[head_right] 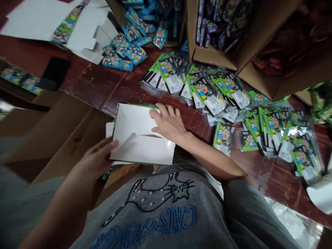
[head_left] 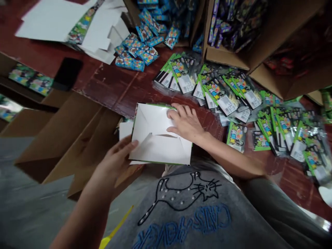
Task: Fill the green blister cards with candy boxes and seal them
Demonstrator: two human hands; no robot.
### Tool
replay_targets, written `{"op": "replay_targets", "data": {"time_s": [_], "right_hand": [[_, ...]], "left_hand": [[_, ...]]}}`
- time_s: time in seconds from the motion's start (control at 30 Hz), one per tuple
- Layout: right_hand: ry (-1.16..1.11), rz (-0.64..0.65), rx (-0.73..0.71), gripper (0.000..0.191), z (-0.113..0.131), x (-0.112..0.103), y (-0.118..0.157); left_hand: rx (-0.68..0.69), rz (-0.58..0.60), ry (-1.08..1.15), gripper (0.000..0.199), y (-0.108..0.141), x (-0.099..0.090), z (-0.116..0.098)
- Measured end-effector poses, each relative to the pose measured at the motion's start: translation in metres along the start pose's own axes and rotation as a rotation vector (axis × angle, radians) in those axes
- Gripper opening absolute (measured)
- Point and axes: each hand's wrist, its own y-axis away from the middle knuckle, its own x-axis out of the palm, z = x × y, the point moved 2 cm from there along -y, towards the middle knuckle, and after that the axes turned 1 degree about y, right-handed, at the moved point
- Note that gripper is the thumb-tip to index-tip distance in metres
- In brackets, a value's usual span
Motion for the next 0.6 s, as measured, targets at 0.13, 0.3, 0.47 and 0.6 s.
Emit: {"op": "replay_targets", "data": {"time_s": [0.13,0.3,0.47,0.6], "right_hand": [[-0.072,-0.015,-0.075,0.048,0.001,-0.003,0.004],[-0.179,-0.243,-0.072,0.046,0.0,-0.018,0.005],[-0.268,-0.393,-0.033,0.047,0.001,-0.019,0.01],[-0.581,-0.413,-0.23,0.053,0.016,-0.031,0.021]], "left_hand": [[-0.027,-0.027,0.177,0.059,0.039,0.012,0.016],[0.289,-0.087,0.163,0.074,0.064,0.018,-0.017],[0.413,-0.098,0.027,0.066,0.076,0.022,-0.046],[0.465,-0.024,-0.209,0.074,0.125,-0.007,-0.064]]}}
